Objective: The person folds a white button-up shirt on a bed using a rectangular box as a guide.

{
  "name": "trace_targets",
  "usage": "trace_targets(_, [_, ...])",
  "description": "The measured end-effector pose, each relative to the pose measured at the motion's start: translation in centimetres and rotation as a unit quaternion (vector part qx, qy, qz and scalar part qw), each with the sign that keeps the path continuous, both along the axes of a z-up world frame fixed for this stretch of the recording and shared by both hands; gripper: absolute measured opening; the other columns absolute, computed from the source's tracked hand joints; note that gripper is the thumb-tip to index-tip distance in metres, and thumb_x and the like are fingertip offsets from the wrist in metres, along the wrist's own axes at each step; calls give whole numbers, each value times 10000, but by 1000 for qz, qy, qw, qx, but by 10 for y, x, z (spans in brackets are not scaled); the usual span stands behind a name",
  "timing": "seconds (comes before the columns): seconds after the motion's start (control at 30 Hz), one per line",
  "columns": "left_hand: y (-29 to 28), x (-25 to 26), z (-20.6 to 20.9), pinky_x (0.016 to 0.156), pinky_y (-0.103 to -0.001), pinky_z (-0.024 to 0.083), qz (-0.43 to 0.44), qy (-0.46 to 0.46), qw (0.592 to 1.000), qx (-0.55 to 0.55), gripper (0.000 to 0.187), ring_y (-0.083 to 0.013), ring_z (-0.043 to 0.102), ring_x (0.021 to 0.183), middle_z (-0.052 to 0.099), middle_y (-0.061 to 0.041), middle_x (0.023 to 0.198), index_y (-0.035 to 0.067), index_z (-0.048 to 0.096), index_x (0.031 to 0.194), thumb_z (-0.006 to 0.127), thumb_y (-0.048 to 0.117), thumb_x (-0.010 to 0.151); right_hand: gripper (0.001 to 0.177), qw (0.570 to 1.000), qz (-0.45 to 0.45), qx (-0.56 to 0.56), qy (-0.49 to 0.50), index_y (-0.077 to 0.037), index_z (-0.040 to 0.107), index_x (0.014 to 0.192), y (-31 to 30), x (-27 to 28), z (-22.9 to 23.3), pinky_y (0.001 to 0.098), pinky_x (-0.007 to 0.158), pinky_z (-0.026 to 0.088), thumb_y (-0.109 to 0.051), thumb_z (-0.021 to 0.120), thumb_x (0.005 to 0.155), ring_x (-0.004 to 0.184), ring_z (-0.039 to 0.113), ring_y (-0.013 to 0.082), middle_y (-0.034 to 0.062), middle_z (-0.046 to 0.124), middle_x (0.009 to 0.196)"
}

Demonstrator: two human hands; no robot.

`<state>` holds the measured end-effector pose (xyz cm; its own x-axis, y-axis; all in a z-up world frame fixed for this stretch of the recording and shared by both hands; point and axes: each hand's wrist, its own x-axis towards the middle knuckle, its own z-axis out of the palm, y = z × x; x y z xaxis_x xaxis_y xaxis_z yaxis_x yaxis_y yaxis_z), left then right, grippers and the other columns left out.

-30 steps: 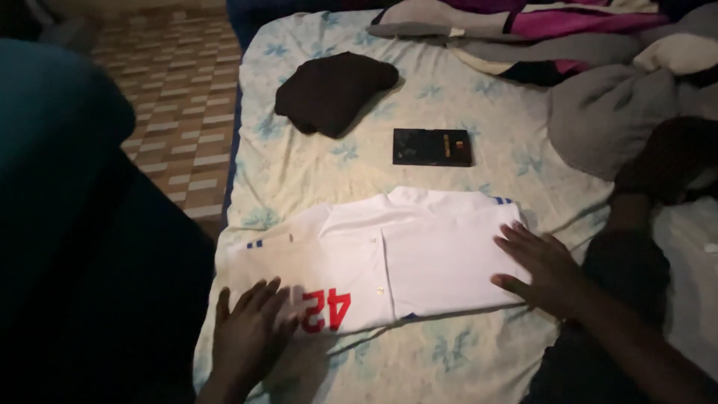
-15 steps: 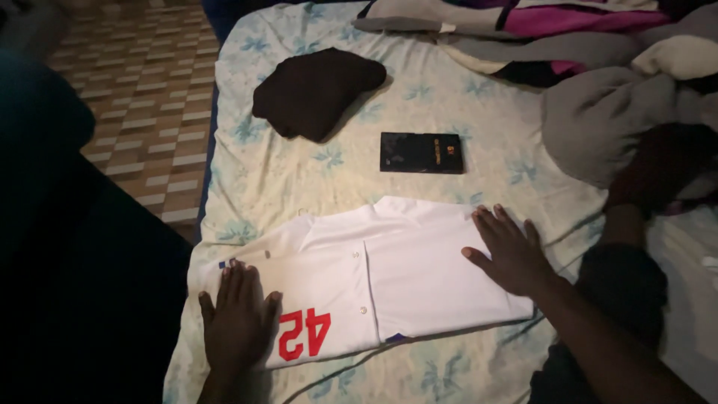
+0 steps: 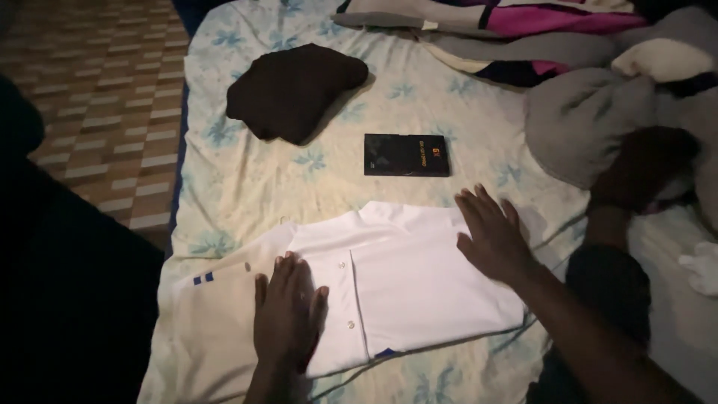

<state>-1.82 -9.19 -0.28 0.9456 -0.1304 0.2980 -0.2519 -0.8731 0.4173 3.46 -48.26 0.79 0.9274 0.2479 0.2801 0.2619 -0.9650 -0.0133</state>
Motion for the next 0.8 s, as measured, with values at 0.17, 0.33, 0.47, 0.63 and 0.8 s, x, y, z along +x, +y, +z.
trace_targets(0.17, [5,-2,-3,1169,-560,288,-7,-82,996,18,531,-340,467,1409,528,-199,1484,11,583,1339,658,285,891,1041,989,-53,61,123,-106,172,1632,17,98,-1,563,1196,228,-268,748,780,1556,135,372,169,197,1667])
trace_targets(0.33, [5,4,-20,1154,-565,301,-11,-67,998,7,487,-337,486,1400,555,-197,1456,17,610,1290,651,276,879,1222,974,-95,17,206,-101,3,1617,52,176,24,546,1227,176,-198,808,702,1587,2,351,166,1,1703])
trace_targets(0.47, [7,6,-32,1155,-577,270,12,-64,998,-13,474,-341,490,1387,573,-199,1433,40,650,1249,656,306,856,1130,965,-53,-75,247,-112,38,1652,59,202,35,614,1208,123,-131,735,763,1588,-8,383,170,43,1724])
trace_targets(0.63, [8,7,-36,1174,-554,274,17,-84,993,-78,436,-309,505,1391,608,-166,1417,61,686,1210,661,328,866,1146,933,-100,-159,307,-206,161,1677,85,180,92,554,1273,209,-261,812,734,1581,183,399,189,302,1629])
trace_targets(0.8, [7,1,-24,1187,-547,282,-6,-124,989,-82,429,-312,507,1401,610,-163,1425,40,665,1242,673,256,872,1068,967,-94,-21,238,-354,317,1584,76,107,108,515,990,498,-462,863,672,1351,426,472,175,173,1664])
